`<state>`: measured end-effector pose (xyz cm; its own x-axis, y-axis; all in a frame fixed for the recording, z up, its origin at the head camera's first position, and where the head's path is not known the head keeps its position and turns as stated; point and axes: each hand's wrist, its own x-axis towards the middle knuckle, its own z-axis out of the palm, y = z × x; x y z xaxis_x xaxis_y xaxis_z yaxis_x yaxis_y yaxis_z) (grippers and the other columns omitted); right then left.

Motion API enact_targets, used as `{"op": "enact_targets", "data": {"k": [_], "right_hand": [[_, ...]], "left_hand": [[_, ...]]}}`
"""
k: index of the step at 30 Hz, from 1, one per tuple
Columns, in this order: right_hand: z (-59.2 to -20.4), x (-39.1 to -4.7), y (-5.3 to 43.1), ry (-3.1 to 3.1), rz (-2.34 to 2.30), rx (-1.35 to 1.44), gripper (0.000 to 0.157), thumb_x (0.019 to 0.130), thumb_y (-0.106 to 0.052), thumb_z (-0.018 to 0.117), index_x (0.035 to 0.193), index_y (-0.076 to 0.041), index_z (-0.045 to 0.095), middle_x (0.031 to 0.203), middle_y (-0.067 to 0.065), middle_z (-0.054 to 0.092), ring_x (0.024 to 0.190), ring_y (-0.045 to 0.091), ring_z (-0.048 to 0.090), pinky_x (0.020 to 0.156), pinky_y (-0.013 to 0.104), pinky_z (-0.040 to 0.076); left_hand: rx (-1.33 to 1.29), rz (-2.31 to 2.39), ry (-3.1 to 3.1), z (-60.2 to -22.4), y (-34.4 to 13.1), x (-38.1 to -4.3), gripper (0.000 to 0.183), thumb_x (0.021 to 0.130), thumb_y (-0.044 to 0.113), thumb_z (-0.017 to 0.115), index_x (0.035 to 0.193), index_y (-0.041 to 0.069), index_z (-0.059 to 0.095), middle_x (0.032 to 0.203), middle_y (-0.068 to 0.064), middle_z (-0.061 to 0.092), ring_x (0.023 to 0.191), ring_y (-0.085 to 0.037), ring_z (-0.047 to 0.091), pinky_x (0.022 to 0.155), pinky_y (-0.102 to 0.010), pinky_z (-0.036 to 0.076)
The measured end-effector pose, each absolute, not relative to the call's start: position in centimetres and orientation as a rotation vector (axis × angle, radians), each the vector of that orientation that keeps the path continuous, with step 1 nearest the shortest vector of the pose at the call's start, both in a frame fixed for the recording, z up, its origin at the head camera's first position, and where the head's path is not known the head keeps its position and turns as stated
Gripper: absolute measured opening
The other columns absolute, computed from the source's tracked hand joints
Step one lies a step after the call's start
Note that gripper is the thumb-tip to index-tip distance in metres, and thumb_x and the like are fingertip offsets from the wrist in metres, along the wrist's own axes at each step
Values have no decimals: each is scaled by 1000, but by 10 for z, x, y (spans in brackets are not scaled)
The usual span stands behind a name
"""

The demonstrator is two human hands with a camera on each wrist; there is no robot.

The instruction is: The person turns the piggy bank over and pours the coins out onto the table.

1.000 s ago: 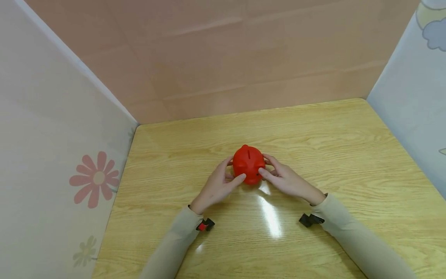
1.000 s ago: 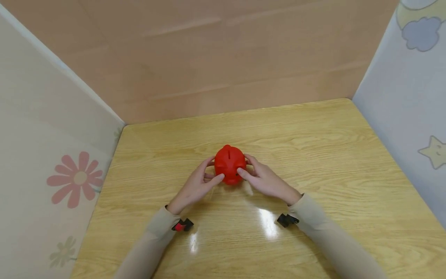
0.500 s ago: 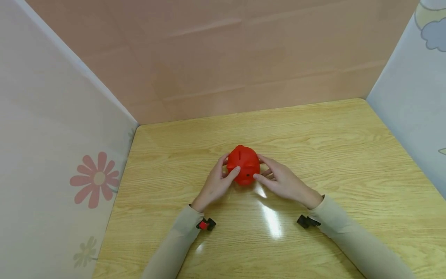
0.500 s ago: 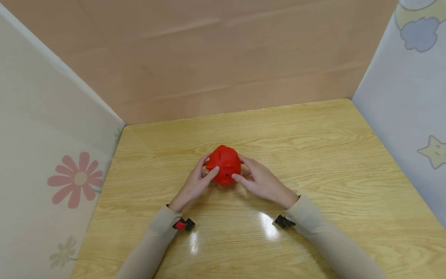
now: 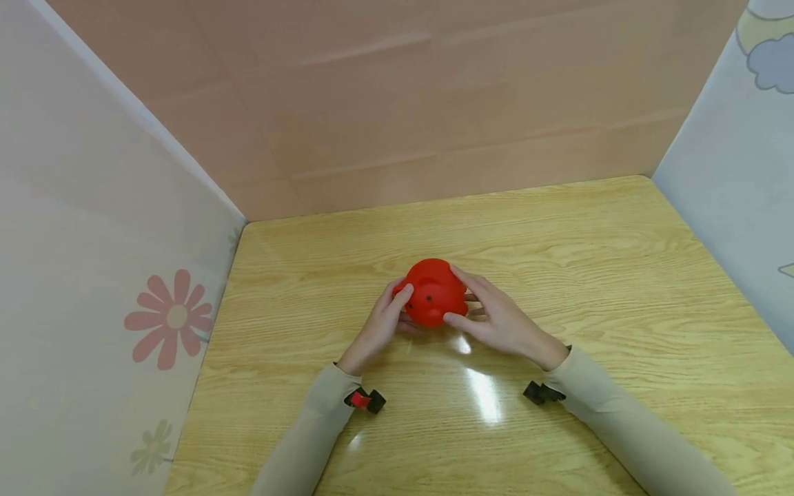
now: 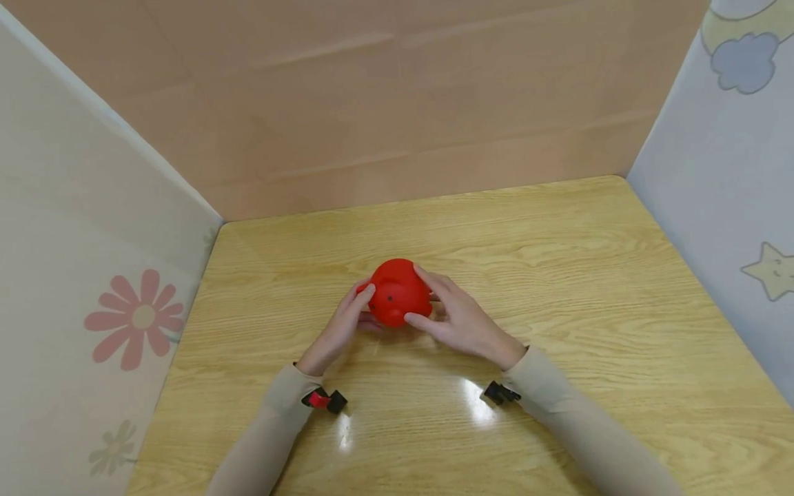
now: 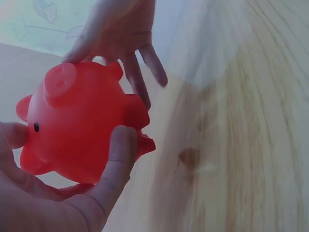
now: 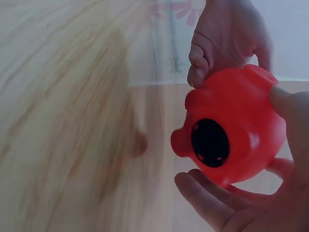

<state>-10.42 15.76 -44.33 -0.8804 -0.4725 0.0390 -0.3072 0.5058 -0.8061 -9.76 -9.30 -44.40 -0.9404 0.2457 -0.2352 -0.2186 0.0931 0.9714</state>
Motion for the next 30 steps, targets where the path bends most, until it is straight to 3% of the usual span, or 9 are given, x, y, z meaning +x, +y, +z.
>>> {"op": "enact_targets", "data": {"k": [10, 20, 25, 30], "right_hand": [[-443, -107, 147, 2408, -1571, -484, 94, 97, -30, 79, 171, -15, 22, 163, 13, 42, 134, 46, 62, 101, 53, 61], [-447, -110, 147, 2371, -1609, -474, 81, 101, -29, 74, 166, -13, 29, 152, 20, 53, 129, 43, 65, 101, 53, 60], [-451, -110, 146, 2344, -1603, -458, 79, 102, -30, 73, 165, -12, 30, 141, 21, 61, 117, 33, 71, 98, 45, 62], [-451, -110, 145, 2300, -1624, -425, 76, 102, -30, 73, 163, -10, 32, 140, 21, 61, 114, 31, 71, 93, 37, 63]], "left_hand": [[-27, 1994, 1874, -438, -92, -97, 60, 113, 44, 36, 161, 9, 38, 151, -20, 55, 93, -17, 75, 84, -34, 65], [-1, 2001, 1892, -435, -93, -95, 57, 113, 44, 38, 156, 7, 43, 141, -21, 58, 80, -12, 71, 80, -29, 64], [61, 1941, 1993, -434, -94, -95, 54, 113, 41, 42, 156, 7, 44, 131, -24, 66, 80, -14, 69, 85, -34, 64], [98, 1896, 2052, -435, -95, -95, 53, 114, 40, 44, 157, 10, 44, 126, -21, 65, 85, -15, 69, 94, -48, 63]]}}
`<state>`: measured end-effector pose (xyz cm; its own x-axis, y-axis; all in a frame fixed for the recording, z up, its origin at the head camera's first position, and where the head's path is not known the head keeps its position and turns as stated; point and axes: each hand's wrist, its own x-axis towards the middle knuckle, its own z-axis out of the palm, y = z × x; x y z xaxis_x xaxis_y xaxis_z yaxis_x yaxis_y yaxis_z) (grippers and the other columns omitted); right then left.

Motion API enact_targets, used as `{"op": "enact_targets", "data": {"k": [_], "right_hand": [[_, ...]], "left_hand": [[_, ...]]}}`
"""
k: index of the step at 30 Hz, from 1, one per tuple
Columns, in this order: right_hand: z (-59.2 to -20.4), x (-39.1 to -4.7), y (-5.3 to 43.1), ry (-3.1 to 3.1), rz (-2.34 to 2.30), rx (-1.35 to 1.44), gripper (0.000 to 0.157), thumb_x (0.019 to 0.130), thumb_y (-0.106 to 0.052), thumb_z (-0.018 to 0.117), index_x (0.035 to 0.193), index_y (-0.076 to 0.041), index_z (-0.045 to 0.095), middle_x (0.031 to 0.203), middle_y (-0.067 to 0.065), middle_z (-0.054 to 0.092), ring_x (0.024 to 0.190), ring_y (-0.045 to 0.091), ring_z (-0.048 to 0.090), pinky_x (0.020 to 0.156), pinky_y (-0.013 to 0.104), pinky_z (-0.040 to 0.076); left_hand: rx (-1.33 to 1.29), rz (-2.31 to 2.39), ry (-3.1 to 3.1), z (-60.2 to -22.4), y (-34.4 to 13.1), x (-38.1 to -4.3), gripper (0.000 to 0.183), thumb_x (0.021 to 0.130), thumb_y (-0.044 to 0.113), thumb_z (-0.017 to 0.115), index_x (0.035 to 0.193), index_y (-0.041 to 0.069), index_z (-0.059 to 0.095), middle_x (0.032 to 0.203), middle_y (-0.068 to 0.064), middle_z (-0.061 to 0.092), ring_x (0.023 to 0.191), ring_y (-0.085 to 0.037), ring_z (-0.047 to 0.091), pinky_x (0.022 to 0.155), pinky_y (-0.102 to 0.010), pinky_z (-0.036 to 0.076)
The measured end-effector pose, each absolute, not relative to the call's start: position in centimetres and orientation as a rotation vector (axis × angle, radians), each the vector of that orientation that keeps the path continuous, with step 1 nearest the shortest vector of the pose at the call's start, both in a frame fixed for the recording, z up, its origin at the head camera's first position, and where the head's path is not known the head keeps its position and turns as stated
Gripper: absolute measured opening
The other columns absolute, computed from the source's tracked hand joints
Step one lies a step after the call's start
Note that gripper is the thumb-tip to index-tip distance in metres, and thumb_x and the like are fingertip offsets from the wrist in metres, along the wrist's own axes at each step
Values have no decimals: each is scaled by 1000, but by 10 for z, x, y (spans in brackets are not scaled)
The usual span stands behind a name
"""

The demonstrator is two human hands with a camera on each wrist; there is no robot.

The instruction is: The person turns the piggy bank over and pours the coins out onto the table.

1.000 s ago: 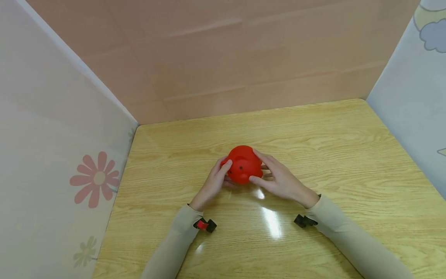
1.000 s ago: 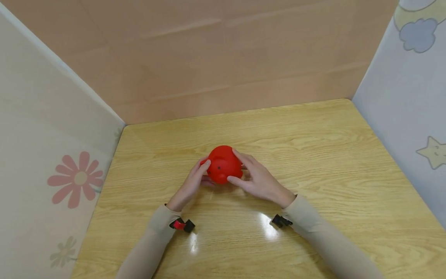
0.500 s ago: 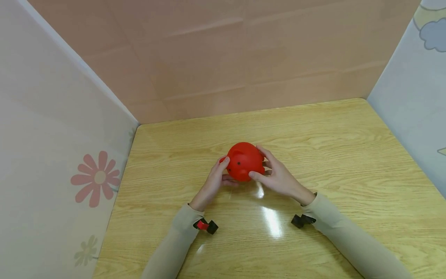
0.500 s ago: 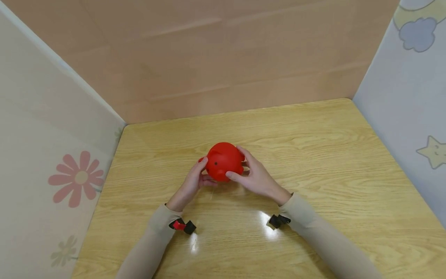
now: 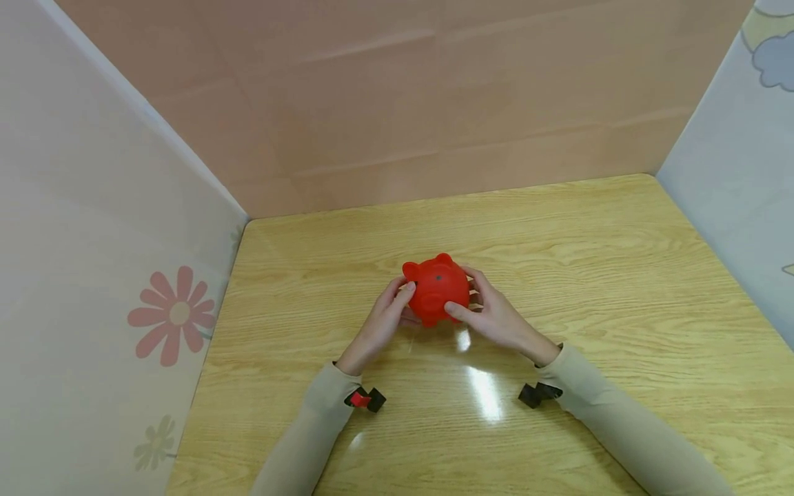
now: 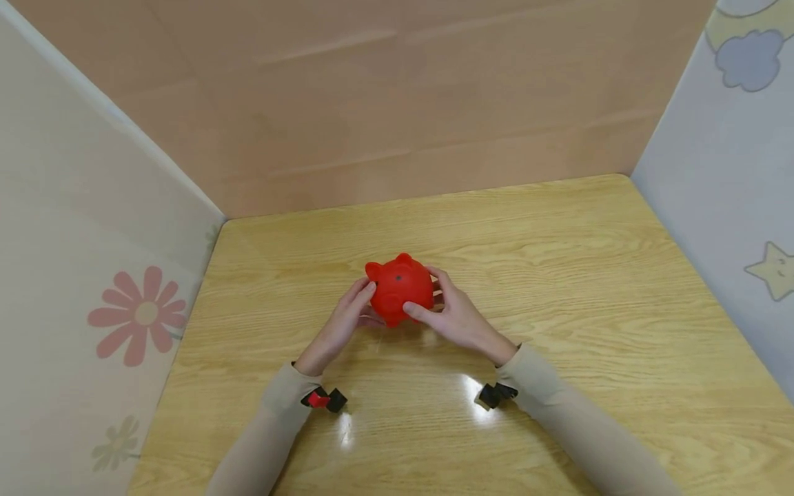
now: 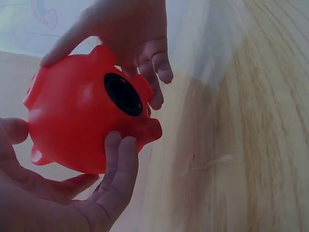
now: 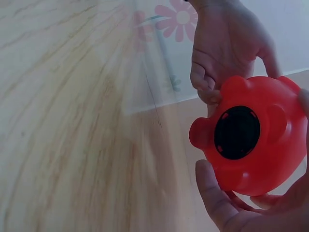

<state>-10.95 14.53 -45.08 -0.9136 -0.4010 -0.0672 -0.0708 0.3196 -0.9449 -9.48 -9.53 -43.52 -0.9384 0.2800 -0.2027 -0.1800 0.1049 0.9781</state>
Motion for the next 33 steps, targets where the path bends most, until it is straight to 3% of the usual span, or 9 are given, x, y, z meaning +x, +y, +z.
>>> {"op": "enact_targets", "data": {"k": [4, 8, 13, 16, 20, 23, 28, 33], "right_hand": [[-449, -109, 146, 2206, -1672, -366, 74, 104, -29, 70, 162, -5, 31, 144, 26, 57, 111, 32, 72, 87, 37, 64], [-445, -109, 148, 2081, -1688, -288, 70, 108, -35, 61, 160, 1, 31, 139, 30, 62, 97, 36, 76, 85, 45, 65], [-441, -108, 149, 1749, -1746, -216, 75, 111, -51, 47, 157, 5, 34, 120, 14, 74, 94, 31, 79, 86, 46, 66], [-438, -108, 148, 1574, -1787, -222, 77, 111, -56, 42, 158, 4, 34, 120, 2, 74, 100, 24, 77, 86, 44, 66], [-436, -107, 147, 1464, -1825, -176, 77, 109, -63, 39, 160, -6, 31, 123, 0, 71, 101, 23, 75, 83, 38, 66], [-434, -108, 146, 1429, -1831, -119, 81, 107, -70, 36, 160, -9, 29, 119, 3, 69, 95, 21, 74, 81, 33, 66], [-433, -108, 146, 1397, -1799, -84, 93, 105, -76, 29, 160, -1, 28, 113, 7, 68, 85, 19, 75, 81, 31, 66], [-433, -108, 147, 1424, -1750, -108, 91, 105, -77, 27, 154, 0, 32, 106, 7, 67, 85, 19, 75, 83, 34, 66]], "left_hand": [[123, 1857, 2147, -435, -95, -94, 55, 112, 37, 51, 160, 11, 44, 134, -19, 59, 96, -23, 68, 98, -58, 59], [171, 1793, 2296, -434, -94, -92, 63, 109, 37, 58, 162, 9, 41, 148, -16, 55, 122, -29, 61, 104, -55, 55], [252, 1824, 2325, -432, -92, -91, 67, 107, 33, 62, 164, 9, 37, 157, -12, 52, 143, -32, 51, 114, -54, 50], [274, 1856, 2313, -431, -92, -89, 74, 105, 33, 64, 168, 14, 29, 160, -12, 48, 145, -34, 51, 116, -56, 48], [326, 1849, 2354, -431, -93, -89, 85, 101, 33, 69, 170, 26, 21, 164, -11, 43, 145, -35, 51, 116, -58, 48], [426, 1786, 2384, -431, -95, -89, 86, 99, 32, 73, 169, 36, 24, 167, -4, 42, 146, -32, 50, 114, -56, 50], [479, 1668, 2391, -433, -98, -89, 86, 96, 35, 78, 165, 48, 29, 162, 4, 46, 138, -26, 55, 106, -48, 57], [328, 1724, 2384, -432, -100, -91, 78, 97, 40, 77, 163, 46, 35, 154, -1, 52, 127, -29, 62, 98, -45, 60]]}}
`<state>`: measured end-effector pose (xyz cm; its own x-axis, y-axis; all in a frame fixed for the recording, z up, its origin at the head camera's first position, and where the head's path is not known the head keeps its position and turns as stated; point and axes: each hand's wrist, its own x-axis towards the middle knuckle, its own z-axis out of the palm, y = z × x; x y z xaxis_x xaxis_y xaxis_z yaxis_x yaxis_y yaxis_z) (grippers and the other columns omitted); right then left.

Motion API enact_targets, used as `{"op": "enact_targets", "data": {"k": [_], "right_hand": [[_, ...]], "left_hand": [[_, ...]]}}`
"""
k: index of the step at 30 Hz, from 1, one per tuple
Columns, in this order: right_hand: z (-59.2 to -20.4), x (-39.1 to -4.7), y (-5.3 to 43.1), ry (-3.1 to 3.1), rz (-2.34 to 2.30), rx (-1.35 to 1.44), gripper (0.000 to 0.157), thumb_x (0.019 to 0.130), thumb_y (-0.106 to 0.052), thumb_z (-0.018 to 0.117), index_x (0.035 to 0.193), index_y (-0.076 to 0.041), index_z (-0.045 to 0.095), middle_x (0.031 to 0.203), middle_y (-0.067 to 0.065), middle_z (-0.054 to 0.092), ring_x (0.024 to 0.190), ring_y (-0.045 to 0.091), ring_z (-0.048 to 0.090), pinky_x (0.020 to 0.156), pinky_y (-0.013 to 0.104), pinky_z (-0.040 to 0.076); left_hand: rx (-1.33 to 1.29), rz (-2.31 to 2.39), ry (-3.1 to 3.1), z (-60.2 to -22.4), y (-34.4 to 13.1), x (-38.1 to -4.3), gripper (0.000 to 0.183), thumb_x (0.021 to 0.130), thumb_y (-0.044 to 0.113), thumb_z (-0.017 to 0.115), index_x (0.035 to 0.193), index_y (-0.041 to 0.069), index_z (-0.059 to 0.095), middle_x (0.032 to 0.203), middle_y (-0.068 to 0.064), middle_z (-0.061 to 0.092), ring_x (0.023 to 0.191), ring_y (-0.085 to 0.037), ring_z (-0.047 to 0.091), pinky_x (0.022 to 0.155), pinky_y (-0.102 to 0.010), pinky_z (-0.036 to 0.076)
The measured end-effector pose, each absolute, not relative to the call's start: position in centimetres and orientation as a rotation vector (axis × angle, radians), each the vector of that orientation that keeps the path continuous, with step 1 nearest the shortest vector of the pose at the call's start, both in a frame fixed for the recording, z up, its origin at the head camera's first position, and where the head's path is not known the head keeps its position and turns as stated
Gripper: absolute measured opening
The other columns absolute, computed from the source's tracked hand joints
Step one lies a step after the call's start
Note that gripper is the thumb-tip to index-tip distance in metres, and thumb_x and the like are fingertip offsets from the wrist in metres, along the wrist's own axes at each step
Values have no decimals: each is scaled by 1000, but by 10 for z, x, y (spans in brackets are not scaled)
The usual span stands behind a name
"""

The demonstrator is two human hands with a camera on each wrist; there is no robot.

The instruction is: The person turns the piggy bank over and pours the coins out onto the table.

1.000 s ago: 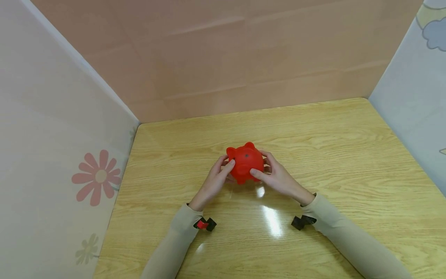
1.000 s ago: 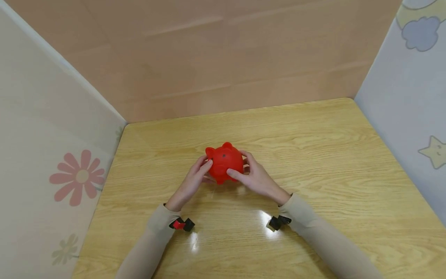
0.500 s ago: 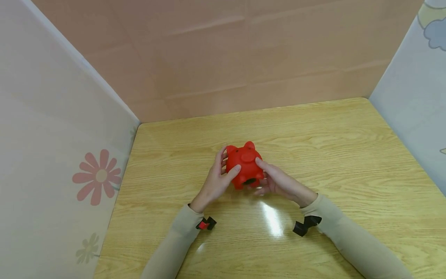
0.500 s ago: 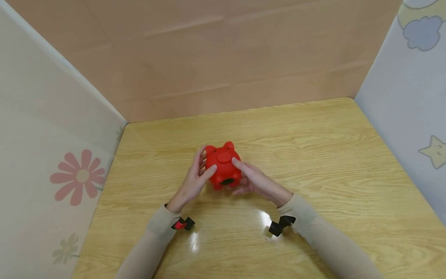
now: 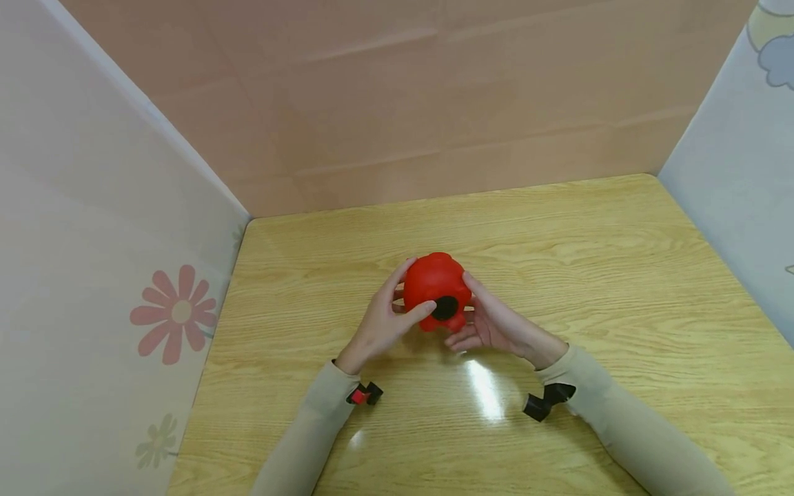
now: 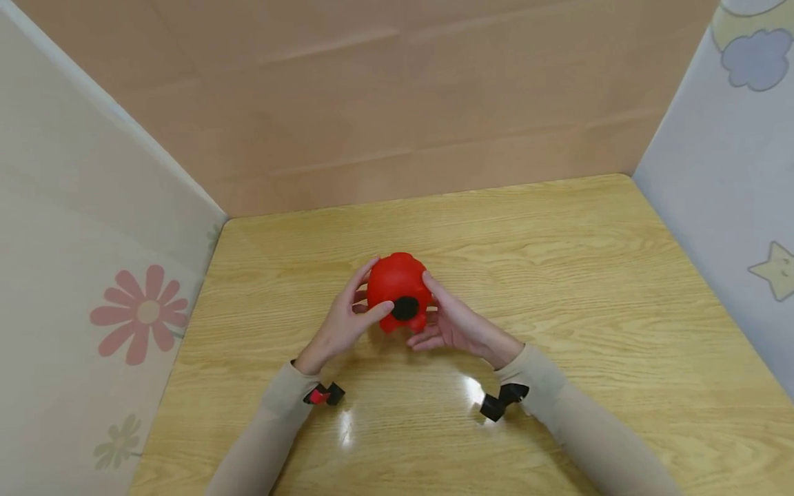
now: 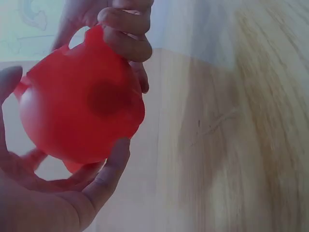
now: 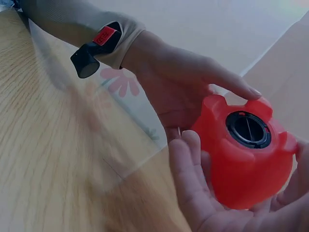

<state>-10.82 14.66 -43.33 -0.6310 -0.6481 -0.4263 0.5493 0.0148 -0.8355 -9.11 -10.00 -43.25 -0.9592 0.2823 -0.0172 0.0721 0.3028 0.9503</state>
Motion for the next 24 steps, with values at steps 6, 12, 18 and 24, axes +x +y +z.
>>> {"op": "enact_targets", "data": {"k": [6, 12, 18, 24], "right_hand": [[-429, -106, 147, 1623, -1660, -194, 85, 107, -74, 22, 141, 0, 46, 106, 7, 69, 90, 25, 73, 86, 41, 63], [-427, -103, 144, 1852, -1616, -265, 72, 113, -57, 33, 148, 4, 43, 113, 17, 67, 101, 34, 73, 93, 51, 63], [-425, -104, 142, 1957, -1701, -270, 62, 113, -40, 48, 154, 5, 37, 131, 24, 67, 104, 35, 74, 93, 45, 64], [-425, -106, 143, 1987, -1706, -225, 63, 112, -40, 49, 151, 8, 40, 126, 26, 70, 98, 32, 77, 88, 45, 65]], "left_hand": [[221, 1796, 2334, -429, -103, -93, 75, 100, 40, 71, 166, 35, 37, 149, -13, 55, 118, -31, 67, 95, -44, 61], [168, 1823, 2261, -428, -102, -95, 68, 104, 39, 65, 166, 33, 37, 146, -14, 59, 112, -31, 69, 94, -40, 60], [148, 1919, 2067, -429, -102, -97, 62, 111, 35, 53, 168, 25, 32, 134, -23, 65, 108, -21, 72, 97, -47, 63], [138, 1937, 1894, -427, -106, -99, 67, 111, 29, 54, 171, 28, 25, 139, -23, 69, 107, -18, 77, 107, -50, 58]]}}
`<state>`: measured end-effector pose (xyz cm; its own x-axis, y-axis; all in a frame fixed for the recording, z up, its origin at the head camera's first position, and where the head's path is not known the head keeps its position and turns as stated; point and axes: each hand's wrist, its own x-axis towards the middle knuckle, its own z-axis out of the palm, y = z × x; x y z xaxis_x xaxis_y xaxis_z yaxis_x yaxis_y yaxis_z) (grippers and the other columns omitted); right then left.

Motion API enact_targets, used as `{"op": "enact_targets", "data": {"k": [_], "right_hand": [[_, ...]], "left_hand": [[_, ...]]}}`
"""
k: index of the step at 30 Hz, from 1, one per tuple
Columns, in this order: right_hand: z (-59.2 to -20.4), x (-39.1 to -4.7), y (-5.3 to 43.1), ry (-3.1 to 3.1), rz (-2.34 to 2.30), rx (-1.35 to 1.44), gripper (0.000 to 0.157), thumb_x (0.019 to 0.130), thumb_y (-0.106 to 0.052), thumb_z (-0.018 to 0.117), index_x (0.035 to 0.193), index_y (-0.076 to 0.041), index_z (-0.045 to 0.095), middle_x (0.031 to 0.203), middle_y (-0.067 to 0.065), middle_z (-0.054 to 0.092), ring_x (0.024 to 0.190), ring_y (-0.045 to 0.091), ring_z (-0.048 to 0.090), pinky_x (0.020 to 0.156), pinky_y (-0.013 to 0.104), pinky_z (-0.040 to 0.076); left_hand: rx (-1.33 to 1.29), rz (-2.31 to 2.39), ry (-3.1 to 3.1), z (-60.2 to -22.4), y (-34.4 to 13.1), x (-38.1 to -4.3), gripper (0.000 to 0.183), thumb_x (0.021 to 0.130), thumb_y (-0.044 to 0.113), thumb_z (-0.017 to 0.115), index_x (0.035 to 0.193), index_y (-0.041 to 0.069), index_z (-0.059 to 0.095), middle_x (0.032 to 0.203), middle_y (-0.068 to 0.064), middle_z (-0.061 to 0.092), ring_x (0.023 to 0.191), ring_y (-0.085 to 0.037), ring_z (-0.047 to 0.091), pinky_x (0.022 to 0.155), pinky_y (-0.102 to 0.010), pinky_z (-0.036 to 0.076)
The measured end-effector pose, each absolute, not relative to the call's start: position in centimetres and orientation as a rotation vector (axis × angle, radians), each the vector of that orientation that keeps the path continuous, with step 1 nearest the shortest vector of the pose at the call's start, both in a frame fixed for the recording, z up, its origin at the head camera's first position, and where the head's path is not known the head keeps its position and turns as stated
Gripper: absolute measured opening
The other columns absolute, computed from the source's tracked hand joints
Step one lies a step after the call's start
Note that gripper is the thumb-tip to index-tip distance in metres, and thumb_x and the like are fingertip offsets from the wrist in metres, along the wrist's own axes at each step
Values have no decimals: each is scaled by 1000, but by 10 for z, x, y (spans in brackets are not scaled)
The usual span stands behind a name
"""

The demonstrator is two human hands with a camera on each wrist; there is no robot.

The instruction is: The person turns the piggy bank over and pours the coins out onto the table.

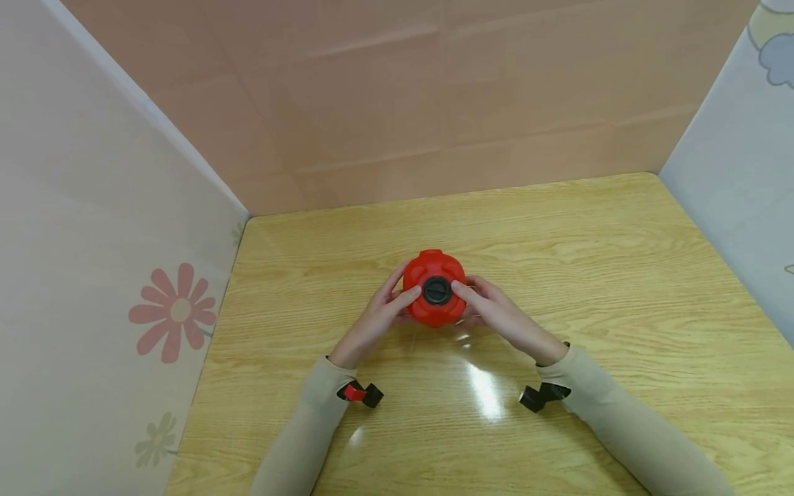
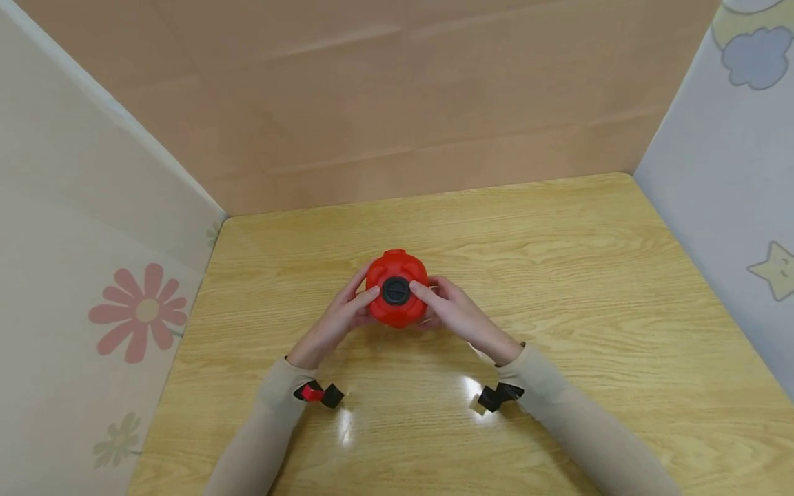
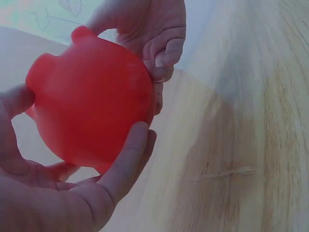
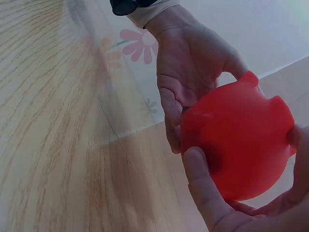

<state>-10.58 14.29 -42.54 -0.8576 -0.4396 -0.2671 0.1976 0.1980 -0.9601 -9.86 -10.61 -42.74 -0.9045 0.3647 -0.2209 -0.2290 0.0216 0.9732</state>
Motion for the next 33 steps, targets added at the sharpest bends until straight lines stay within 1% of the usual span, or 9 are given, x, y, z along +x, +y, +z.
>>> {"op": "enact_targets", "data": {"k": [6, 9, 13, 15, 17, 19, 21, 27, 33], "right_hand": [[-425, -106, 145, 1963, -1664, -257, 62, 113, -41, 47, 150, 8, 40, 120, 22, 73, 99, 38, 76, 87, 48, 66], [-425, -106, 145, 2062, -1634, -285, 62, 113, -42, 47, 153, 5, 40, 127, 24, 71, 106, 41, 74, 92, 50, 63], [-422, -105, 144, 2431, -1617, -337, 57, 110, -38, 58, 154, -3, 49, 137, 22, 65, 110, 33, 70, 91, 38, 59], [-420, -105, 143, 2666, -1612, -423, 47, 105, -29, 69, 144, -5, 61, 124, 17, 69, 96, 25, 68, 81, 26, 54], [-415, -105, 142, 2824, -1606, -578, 31, 99, -18, 76, 128, -6, 72, 99, 10, 69, 76, 19, 61, 67, 19, 46], [-409, -105, 140, 2920, -1542, -777, 18, 93, -10, 81, 111, -8, 79, 78, 2, 62, 63, 12, 50, 56, 18, 39], [-401, -103, 138, 2942, -1419, -959, 10, 91, -7, 82, 100, -10, 82, 67, -8, 54, 57, 6, 42, 52, 19, 33], [-384, -101, 129, 2904, -1027, -1119, 8, 90, -9, 83, 98, -9, 84, 58, -13, 51, 54, -2, 39, 51, 19, 35], [-379, -103, 123, 2908, -911, -1196, 10, 89, -5, 83, 99, -5, 83, 68, -5, 70, 54, 1, 51, 54, 20, 47]], "left_hand": [[108, 1920, 1869, -429, -108, -99, 69, 108, 33, 57, 170, 31, 27, 138, -20, 70, 102, -14, 77, 102, -45, 60], [76, 1946, 1865, -431, -107, -99, 67, 108, 32, 59, 168, 32, 31, 136, -20, 71, 100, -15, 77, 99, -44, 62], [46, 1955, 1884, -433, -106, -100, 68, 107, 33, 62, 168, 32, 32, 136, -20, 70, 99, -17, 77, 94, -42, 64], [38, 1946, 1901, -434, -106, -100, 68, 107, 34, 62, 168, 31, 33, 137, -20, 70, 98, -17, 77, 90, -40, 64], [31, 1937, 1912, -434, -106, -100, 68, 106, 35, 63, 168, 31, 33, 138, -20, 70, 98, -18, 77, 87, -39, 65], [30, 1925, 1924, -433, -106, -99, 68, 106, 36, 63, 167, 31, 34, 139, -20, 69, 98, -19, 77, 85, -39, 65], [37, 1914, 1930, -433, -106, -99, 69, 106, 37, 63, 168, 30, 33, 141, -20, 68, 98, -20, 77, 85, -41, 65], [64, 1877, 1950, -434, -106, -99, 72, 106, 39, 63, 169, 28, 31, 145, -20, 65, 97, -22, 77, 89, -52, 65], [78, 1850, 1968, -433, -105, -100, 72, 107, 40, 63, 169, 28, 30, 142, -19, 67, 96, -21, 77, 89, -52, 65]]}}
